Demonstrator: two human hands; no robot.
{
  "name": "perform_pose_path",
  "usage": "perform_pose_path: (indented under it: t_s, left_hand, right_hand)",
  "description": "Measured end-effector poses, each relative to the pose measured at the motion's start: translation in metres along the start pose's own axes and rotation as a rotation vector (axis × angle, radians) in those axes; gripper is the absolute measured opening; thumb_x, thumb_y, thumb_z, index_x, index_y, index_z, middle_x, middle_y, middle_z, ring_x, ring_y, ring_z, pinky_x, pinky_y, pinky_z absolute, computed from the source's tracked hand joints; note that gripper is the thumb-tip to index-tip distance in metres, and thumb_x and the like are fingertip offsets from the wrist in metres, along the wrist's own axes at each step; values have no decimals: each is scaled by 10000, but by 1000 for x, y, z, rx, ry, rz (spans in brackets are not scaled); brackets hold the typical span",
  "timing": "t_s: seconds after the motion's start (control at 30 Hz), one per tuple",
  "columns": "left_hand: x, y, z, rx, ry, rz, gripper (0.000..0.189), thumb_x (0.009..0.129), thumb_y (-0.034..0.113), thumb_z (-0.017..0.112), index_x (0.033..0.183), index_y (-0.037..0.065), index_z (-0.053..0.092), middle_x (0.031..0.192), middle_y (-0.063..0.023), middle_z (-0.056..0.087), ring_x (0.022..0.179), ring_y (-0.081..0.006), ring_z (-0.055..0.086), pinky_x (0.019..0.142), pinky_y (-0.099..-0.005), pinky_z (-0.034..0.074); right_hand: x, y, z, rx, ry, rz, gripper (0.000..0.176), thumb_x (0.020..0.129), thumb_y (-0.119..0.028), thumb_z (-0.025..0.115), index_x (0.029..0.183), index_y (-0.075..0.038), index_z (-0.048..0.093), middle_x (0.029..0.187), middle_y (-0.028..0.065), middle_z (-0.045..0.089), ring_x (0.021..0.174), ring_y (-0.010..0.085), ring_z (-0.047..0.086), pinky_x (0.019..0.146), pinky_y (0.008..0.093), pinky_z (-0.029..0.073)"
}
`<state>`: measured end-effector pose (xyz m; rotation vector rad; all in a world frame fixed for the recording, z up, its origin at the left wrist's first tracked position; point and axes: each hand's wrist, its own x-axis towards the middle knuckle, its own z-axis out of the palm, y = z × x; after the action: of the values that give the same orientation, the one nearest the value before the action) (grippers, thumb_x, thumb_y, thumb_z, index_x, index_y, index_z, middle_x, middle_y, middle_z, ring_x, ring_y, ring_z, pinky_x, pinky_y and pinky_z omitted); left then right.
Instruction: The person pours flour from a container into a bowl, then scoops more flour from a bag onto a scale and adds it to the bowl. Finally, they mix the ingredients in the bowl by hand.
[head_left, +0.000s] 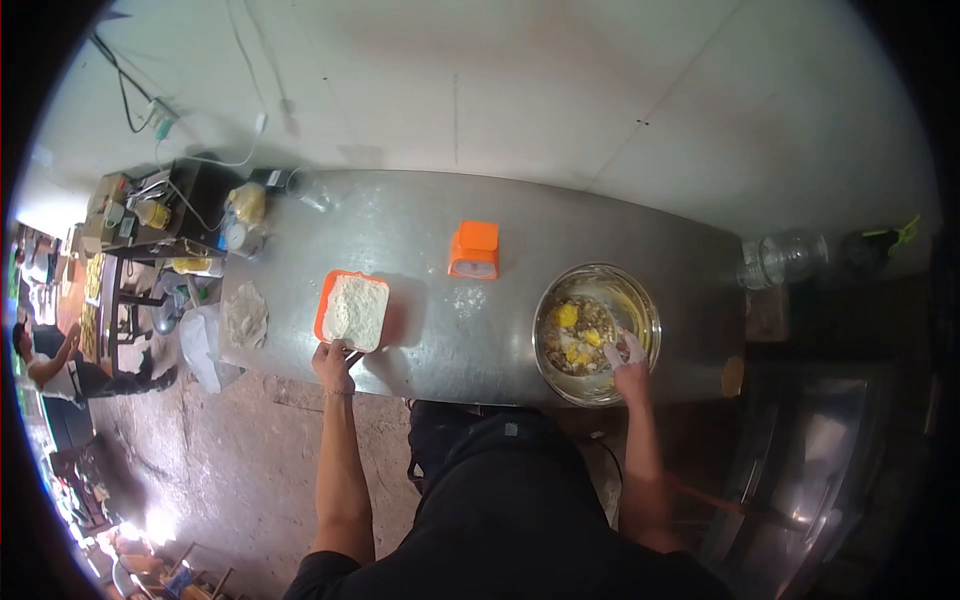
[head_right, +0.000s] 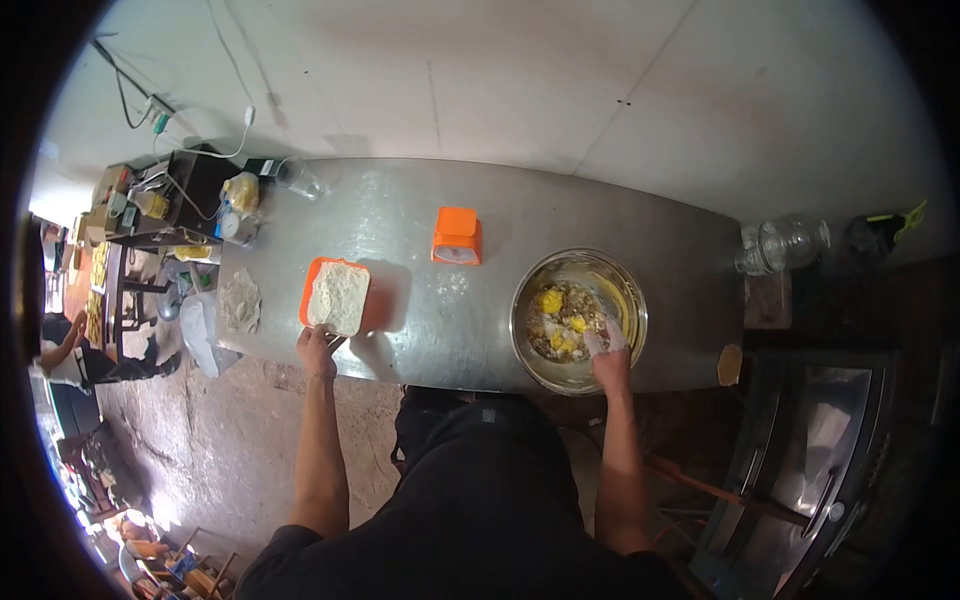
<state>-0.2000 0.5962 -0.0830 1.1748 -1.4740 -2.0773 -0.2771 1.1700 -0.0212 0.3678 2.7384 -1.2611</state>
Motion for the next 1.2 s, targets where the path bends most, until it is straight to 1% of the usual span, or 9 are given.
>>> perform_pose_path:
  t_s: [0.17, 0.33, 0.43, 0.67, 0.77, 0.9, 0.93, 1.03, 1.2]
  left_hand:
    - [-69, 49, 61, 12, -164, 8, 93, 864, 31, 598, 928, -29, 629, 869, -122, 694, 735, -211, 710, 668, -395, 663]
    - [-121, 61, 129, 73, -369, -56, 52, 865, 25, 624, 901, -13, 625, 912, -142, 721, 719, -221, 728, 621, -382, 658]
    - [-144, 56, 173, 115, -495, -79, 85, 869, 30, 633, 934, -23, 624, 952, -155, 722, 751, -234, 736, 638, -387, 662]
    - [-174, 27, 255, 139, -646, -153, 403, 829, -14, 656, 1201, 39, 513, 1075, -151, 696, 881, -245, 731, 726, -425, 653]
    - [-180, 24, 278, 192, -686, -199, 488, 814, -26, 668, 1242, 76, 456, 1099, -139, 682, 939, -241, 716, 749, -436, 645]
    - [-184, 17, 296, 275, -863, -270, 471, 839, 36, 664, 1295, 73, 553, 1112, -79, 690, 962, -197, 706, 762, -391, 627]
    - [-183, 12, 297, 310, -892, -294, 416, 843, 43, 616, 1259, 47, 595, 1142, -60, 672, 989, -221, 691, 836, -448, 615]
    - [-172, -4, 297, 268, -913, -429, 521, 848, 55, 650, 1359, 94, 556, 1106, -65, 682, 964, -189, 695, 781, -385, 614]
    - [-183, -4, 298, 196, -907, -476, 557, 854, 49, 636, 1390, 102, 492, 1127, -75, 667, 951, -201, 687, 802, -403, 614]
  right_hand:
    - [5, 27, 8, 2, 15, -60, 593, 913, -212, 758, 1413, 36, 558, 1202, 189, 684, 1078, 251, 665, 896, 365, 535]
    - [1, 24, 14, 81, -24, 55, 632, 918, -288, 765, 1391, 76, 558, 1414, 243, 591, 1254, 315, 607, 1065, 380, 468]
    - [-3, 19, 16, 61, 8, -4, 643, 920, -340, 764, 1397, 43, 569, 1406, 262, 598, 1274, 367, 605, 1077, 416, 473]
    - [-9, 21, -4, 131, -48, 94, 651, 931, -318, 755, 1419, 57, 543, 1461, 245, 559, 1368, 334, 533, 1137, 393, 414]
    - [-8, 29, -9, 138, -36, 81, 670, 922, -334, 761, 1416, 62, 541, 1425, 253, 585, 1346, 348, 550, 1131, 403, 421]
    - [-7, 27, -14, 133, -31, 73, 665, 921, -357, 748, 1400, 61, 555, 1405, 271, 594, 1345, 387, 547, 1127, 427, 427]
    - [-7, 27, -14, 122, -25, 74, 662, 921, -358, 746, 1401, 57, 557, 1406, 270, 594, 1344, 387, 548, 1125, 428, 429]
    - [-3, 31, -10, 96, -21, 31, 660, 921, -360, 744, 1406, 45, 556, 1408, 269, 593, 1340, 392, 550, 1120, 429, 434]
    - [-4, 29, -14, 119, -54, 61, 654, 933, -358, 735, 1407, 53, 552, 1433, 269, 574, 1364, 368, 536, 1132, 415, 419]
